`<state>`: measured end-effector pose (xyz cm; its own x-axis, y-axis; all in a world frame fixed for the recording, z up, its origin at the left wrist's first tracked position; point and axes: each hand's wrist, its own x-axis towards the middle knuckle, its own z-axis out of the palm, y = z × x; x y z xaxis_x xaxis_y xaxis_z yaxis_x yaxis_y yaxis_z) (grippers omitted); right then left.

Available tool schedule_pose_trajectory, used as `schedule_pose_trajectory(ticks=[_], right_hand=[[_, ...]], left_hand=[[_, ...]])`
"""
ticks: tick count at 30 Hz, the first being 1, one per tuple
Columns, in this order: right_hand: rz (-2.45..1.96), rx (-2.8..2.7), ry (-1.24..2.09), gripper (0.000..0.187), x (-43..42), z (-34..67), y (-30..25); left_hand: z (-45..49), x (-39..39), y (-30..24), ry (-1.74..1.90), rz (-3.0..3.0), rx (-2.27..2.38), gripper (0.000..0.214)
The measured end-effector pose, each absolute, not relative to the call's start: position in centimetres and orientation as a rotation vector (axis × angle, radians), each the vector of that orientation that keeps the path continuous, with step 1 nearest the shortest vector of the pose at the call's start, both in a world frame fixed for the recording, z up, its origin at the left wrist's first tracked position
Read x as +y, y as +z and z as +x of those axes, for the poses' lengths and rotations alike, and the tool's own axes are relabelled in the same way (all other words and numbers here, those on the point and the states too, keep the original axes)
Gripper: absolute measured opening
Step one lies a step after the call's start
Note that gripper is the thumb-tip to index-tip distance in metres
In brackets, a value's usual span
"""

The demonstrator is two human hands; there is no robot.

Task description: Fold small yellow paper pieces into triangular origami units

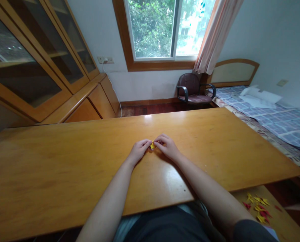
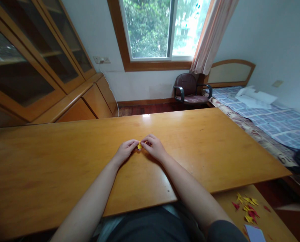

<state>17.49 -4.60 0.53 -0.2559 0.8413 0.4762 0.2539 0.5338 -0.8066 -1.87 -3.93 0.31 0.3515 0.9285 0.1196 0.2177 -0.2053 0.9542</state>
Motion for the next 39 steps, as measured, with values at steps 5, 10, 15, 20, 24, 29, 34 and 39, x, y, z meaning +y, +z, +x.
schedule_pose_trajectory(ticks=[5,10,15,20,24,29,34,39], right_hand=[[-0.909,-1.789,0.765,0.009,-4.6,17.5,0.5],[-0.924,-1.792,0.775,0.009,-4.7,17.5,0.7],[-0.953,-1.761,0.822,0.021,-4.5,17.3,0.6],[-0.962,-1.756,0.866,0.020,-4.4,17.1,0.4],[-0.980,-1.681,0.972,0.033,-4.4,17.0,-0.1],[-0.943,-1.591,1.076,0.044,-4.1,17.0,-0.6],[-0.907,-1.500,1.110,0.042,-3.8,17.3,-0.7],[-0.836,-1.384,1.164,0.042,-3.4,17.5,-0.9]], left_hand=[[-1.8,-4.0,0.5,0.934,1.661,1.047,0.036],[-1.8,-4.1,0.7,0.933,1.688,1.074,0.034],[-1.9,-4.0,0.5,0.969,1.691,1.089,0.034],[-1.9,-4.0,0.4,0.999,1.657,1.108,0.034],[-1.9,-4.0,0.5,1.010,1.625,1.139,0.036],[-1.8,-4.0,0.8,1.015,1.576,1.107,0.037],[-1.8,-4.0,0.7,0.994,1.536,1.085,0.038],[-1.6,-4.1,0.8,0.974,1.538,1.061,0.037]])
